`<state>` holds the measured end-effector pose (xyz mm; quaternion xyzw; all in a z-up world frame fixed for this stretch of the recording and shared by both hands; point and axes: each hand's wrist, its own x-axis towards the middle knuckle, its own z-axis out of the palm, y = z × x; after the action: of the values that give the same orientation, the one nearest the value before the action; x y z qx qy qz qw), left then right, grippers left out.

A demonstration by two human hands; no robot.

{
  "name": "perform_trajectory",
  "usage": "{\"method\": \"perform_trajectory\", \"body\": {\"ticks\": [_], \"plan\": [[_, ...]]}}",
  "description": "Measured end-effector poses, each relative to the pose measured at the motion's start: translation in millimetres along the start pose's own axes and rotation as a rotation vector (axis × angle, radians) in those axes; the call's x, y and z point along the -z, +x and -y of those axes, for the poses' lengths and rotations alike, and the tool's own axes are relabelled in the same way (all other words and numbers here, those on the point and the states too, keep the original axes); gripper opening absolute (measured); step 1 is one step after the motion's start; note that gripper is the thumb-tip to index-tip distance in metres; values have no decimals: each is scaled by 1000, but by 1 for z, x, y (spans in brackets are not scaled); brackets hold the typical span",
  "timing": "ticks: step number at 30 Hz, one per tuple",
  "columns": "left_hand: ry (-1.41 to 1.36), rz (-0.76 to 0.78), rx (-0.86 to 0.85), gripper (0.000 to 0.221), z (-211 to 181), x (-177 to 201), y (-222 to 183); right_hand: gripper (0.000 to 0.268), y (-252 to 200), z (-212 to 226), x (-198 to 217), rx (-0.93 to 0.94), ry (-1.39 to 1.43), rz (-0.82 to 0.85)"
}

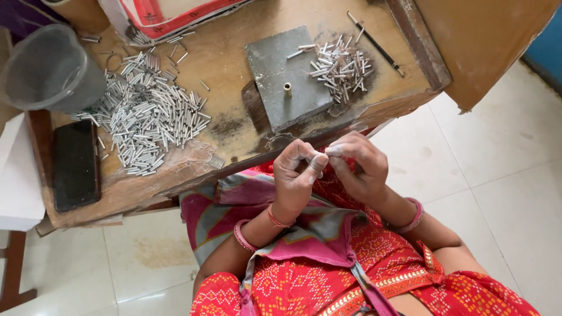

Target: The worker is assembling or preparing small metal pins and components on a workbench.

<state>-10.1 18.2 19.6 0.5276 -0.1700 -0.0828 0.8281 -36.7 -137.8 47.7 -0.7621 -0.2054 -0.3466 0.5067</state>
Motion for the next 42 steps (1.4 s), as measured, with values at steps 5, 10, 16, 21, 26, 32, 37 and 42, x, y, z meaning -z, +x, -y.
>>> {"method": "perform_trajectory", "body": {"ticks": [5,10,16,21,26,32,37,42], "plan": [[-1,60,9,13,-39,11,-3,26,32,18,12,-33,127,203],[223,21,-220,11,-72,41,-2,15,60,46,26,-29,216,293],[220,-238,-254,14,-74,82,-3,11,50,9,-21,145,-54,144],[251,-246,-209,14,-65,92,-2,17,51,18,-35,267,-440,201],[518,-254,-229,15,-74,81,5,17,45,3,-42,236,-431,253],[1020,-106,-483,43,-93,72,14,16,45,9,-47,186,-325,343],[1231,-55,-476,82,-96,77,37,14,47,0,-38,217,-315,361],[1345,27,-489,92,-73,97,72,5,52,-55,-3,175,-321,30]]}}
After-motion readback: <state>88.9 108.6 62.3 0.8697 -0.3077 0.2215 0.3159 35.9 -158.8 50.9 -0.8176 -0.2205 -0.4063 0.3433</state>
